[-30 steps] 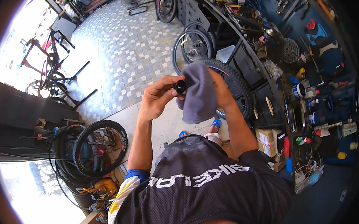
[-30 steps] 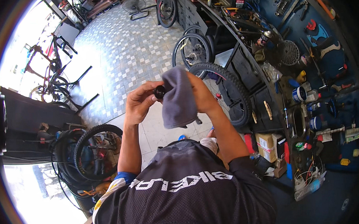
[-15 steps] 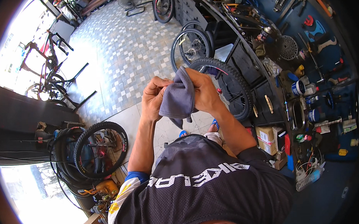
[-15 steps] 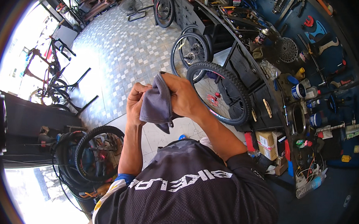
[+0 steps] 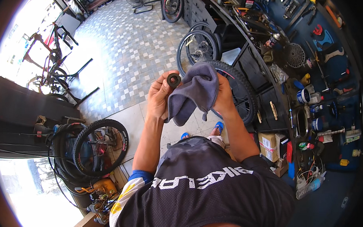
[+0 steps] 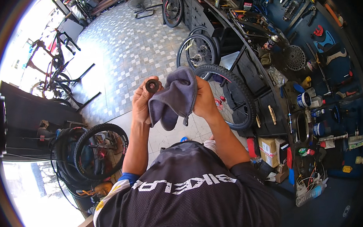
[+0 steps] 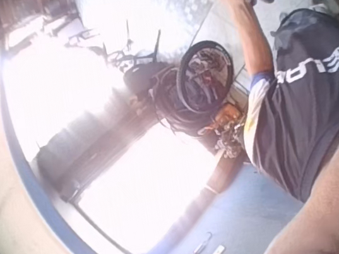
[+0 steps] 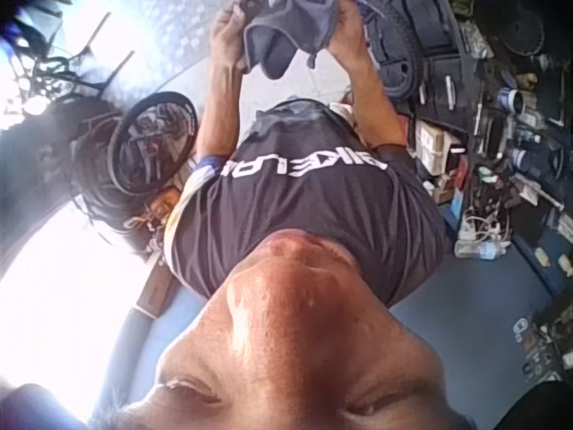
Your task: The person works on a bicycle wheel, using a screwdriver to adjust the hub and a cloth to wipe a small part. They then use a hammer to tap the rim and handle a small cylindrical component with a screwdriver.
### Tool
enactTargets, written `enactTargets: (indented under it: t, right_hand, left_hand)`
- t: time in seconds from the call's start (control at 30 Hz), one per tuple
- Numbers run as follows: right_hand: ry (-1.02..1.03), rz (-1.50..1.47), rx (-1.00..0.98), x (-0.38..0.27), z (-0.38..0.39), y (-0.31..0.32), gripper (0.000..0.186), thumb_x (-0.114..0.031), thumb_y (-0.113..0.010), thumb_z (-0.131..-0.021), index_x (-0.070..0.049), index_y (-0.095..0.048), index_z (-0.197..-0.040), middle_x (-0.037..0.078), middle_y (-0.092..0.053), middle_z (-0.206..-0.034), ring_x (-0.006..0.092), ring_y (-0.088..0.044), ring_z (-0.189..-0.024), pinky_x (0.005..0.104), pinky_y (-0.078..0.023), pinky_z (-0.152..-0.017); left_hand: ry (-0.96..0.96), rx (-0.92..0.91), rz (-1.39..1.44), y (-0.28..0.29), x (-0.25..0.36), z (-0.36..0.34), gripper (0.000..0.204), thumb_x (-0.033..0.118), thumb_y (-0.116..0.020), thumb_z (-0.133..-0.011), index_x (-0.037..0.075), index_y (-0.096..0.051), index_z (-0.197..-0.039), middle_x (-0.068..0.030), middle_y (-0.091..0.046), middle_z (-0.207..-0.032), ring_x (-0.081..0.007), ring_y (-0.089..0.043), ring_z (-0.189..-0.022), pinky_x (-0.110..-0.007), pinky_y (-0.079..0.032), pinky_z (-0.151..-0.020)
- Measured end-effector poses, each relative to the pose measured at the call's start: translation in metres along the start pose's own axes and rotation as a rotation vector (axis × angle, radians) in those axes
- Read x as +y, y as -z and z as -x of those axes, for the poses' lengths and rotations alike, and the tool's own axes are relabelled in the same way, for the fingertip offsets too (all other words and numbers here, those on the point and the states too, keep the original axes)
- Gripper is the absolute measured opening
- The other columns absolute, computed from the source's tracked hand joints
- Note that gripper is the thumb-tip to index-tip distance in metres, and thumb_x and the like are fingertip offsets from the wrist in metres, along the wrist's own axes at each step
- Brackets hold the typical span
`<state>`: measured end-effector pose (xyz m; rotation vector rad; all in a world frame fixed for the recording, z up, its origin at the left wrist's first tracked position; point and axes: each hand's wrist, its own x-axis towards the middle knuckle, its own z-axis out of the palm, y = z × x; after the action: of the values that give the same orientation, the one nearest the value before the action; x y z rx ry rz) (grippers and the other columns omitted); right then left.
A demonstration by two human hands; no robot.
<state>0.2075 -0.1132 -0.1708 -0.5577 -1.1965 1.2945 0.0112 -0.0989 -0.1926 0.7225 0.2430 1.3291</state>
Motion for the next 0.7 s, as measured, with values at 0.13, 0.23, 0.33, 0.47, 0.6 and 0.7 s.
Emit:
enactTargets:
  t: [0.13,0.23,0.33,0.47,0.6,0.7]
  right_hand:
    - [0.190,0.385,0.002,-0.011,-0.008,-0.020,0.031,-0.007,-0.078,-0.090,0.000,-0.065,-0.118,0.007,-0.071,-0.105,0.0121,-0.066,-0.095,0.0291,-0.054,-0.084]
    - [0.094,0.489,0.016,-0.012,-0.014,-0.020,0.029,-0.006,-0.078,-0.088,-0.001,-0.063,-0.112,0.007,-0.069,-0.096,0.0092,-0.062,-0.090,0.0298,-0.053,-0.079]
    - [0.140,0.532,-0.075,-0.014,-0.012,-0.009,0.023,-0.006,-0.077,-0.090,0.000,-0.068,-0.110,0.009,-0.071,-0.093,0.0088,-0.063,-0.089,0.0307,-0.053,-0.077]
    - [0.172,0.668,-0.139,-0.024,-0.017,0.009,0.021,-0.005,-0.077,-0.090,0.000,-0.071,-0.110,0.011,-0.074,-0.100,0.0147,-0.069,-0.089,0.0314,-0.054,-0.076]
    - [0.366,0.735,0.012,-0.025,-0.010,0.024,0.027,-0.006,-0.080,-0.086,-0.002,-0.074,-0.112,0.013,-0.072,-0.107,0.0266,-0.074,-0.096,0.0328,-0.057,-0.081]
    - [0.614,1.047,-0.063,-0.031,0.002,0.025,0.030,-0.008,-0.081,-0.082,-0.004,-0.075,-0.111,0.012,-0.070,-0.111,0.0317,-0.073,-0.094,0.0361,-0.058,-0.082]
  left_hand:
    - [0.009,0.017,-0.169,-0.002,-0.009,0.002,0.029,0.023,-0.063,-0.108,-0.002,-0.066,-0.123,-0.0061,-0.072,-0.107,-0.0114,-0.067,-0.090,-0.026,-0.056,-0.081]
    - [-0.012,0.022,-0.201,-0.006,-0.012,0.004,0.030,0.025,-0.061,-0.109,-0.001,-0.065,-0.124,-0.0053,-0.072,-0.109,-0.0095,-0.066,-0.092,-0.025,-0.055,-0.081]
    - [0.032,0.002,-0.160,-0.012,-0.001,0.006,0.033,0.026,-0.061,-0.110,-0.002,-0.064,-0.126,-0.0071,-0.071,-0.110,-0.0123,-0.066,-0.094,-0.027,-0.055,-0.083]
    - [0.099,0.008,-0.131,-0.017,0.005,0.006,0.028,0.023,-0.059,-0.110,-0.003,-0.063,-0.122,-0.0081,-0.067,-0.105,-0.0159,-0.064,-0.090,-0.031,-0.053,-0.085]
    - [0.043,-0.082,-0.148,-0.010,0.017,0.003,0.025,0.021,-0.059,-0.111,-0.002,-0.063,-0.118,-0.0091,-0.065,-0.098,-0.0163,-0.059,-0.081,-0.032,-0.049,-0.073]
    - [0.071,-0.054,-0.218,-0.010,0.018,0.003,0.029,0.027,-0.057,-0.111,0.000,-0.064,-0.119,-0.0068,-0.063,-0.095,-0.0161,-0.056,-0.077,-0.032,-0.047,-0.071]
